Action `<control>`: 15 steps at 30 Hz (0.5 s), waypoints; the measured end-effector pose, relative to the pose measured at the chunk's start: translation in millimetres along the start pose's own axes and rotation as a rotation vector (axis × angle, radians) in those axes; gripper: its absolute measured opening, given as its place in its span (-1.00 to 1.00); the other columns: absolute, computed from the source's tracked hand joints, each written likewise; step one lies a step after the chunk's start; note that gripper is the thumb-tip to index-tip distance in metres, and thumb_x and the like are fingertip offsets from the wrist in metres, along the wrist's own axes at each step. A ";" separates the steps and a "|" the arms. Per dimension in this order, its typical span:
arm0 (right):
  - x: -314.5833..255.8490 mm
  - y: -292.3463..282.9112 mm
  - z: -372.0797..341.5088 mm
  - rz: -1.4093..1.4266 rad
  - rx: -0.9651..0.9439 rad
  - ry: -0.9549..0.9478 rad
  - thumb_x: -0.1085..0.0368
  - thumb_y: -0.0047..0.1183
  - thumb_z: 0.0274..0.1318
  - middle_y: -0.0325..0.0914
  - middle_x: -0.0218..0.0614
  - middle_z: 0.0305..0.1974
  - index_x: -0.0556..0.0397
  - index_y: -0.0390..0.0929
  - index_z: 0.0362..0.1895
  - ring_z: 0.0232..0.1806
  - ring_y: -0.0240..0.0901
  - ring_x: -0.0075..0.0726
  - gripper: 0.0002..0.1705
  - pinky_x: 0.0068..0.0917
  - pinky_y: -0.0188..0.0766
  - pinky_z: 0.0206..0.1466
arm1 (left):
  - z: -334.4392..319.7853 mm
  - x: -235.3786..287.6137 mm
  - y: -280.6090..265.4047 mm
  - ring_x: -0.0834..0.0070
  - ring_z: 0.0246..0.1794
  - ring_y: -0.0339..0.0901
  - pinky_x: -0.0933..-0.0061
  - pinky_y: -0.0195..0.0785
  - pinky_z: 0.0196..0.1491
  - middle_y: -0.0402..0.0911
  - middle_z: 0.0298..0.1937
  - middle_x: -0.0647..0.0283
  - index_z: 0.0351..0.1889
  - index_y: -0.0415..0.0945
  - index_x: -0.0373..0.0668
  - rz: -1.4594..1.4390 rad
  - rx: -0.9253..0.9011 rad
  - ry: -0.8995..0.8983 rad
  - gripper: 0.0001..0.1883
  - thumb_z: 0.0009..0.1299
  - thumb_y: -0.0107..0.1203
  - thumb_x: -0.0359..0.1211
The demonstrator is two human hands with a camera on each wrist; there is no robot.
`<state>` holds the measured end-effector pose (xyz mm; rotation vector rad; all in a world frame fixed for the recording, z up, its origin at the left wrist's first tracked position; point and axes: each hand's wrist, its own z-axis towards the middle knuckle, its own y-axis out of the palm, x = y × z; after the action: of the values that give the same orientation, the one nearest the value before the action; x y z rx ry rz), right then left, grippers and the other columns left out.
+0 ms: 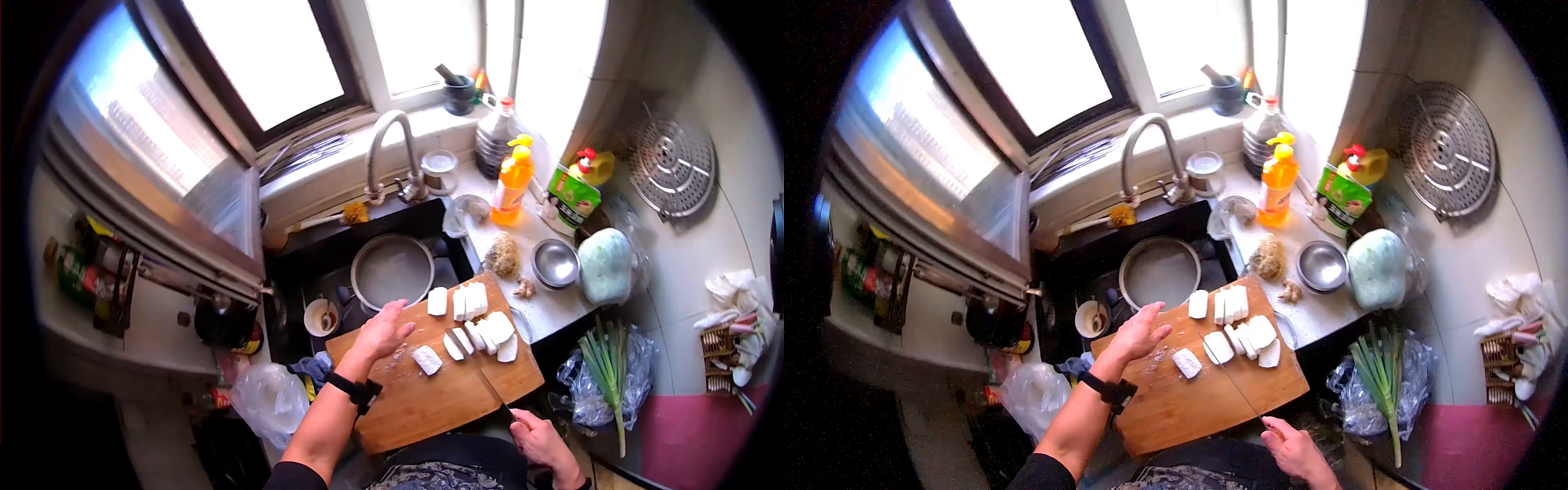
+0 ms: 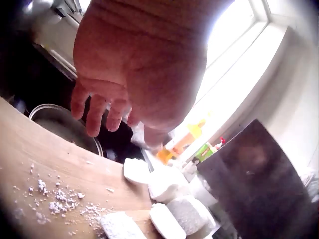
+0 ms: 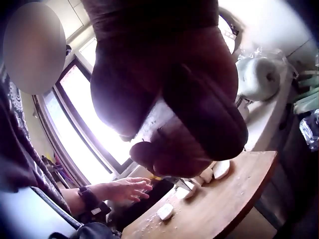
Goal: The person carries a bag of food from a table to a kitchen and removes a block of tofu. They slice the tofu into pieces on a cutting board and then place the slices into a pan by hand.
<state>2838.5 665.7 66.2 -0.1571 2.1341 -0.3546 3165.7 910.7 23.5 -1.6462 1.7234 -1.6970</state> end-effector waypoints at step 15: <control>-22.5 45.7 50.8 -0.088 -0.325 -0.022 0.06 -0.05 0.47 0.45 -0.48 -0.61 0.10 0.55 0.17 -0.60 0.37 -0.60 -0.57 -0.55 0.35 -0.51 | -252.8 -108.0 -25.7 0.02 -0.06 0.62 0.13 0.49 0.01 0.67 -0.13 -0.02 -0.12 0.62 -0.22 -0.197 0.412 -0.506 -0.77 0.43 0.03 -0.31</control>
<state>2894.4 704.9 43.3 -0.4398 2.1550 -0.0535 3022.2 1142.6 66.7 -1.8676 0.9400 -1.4129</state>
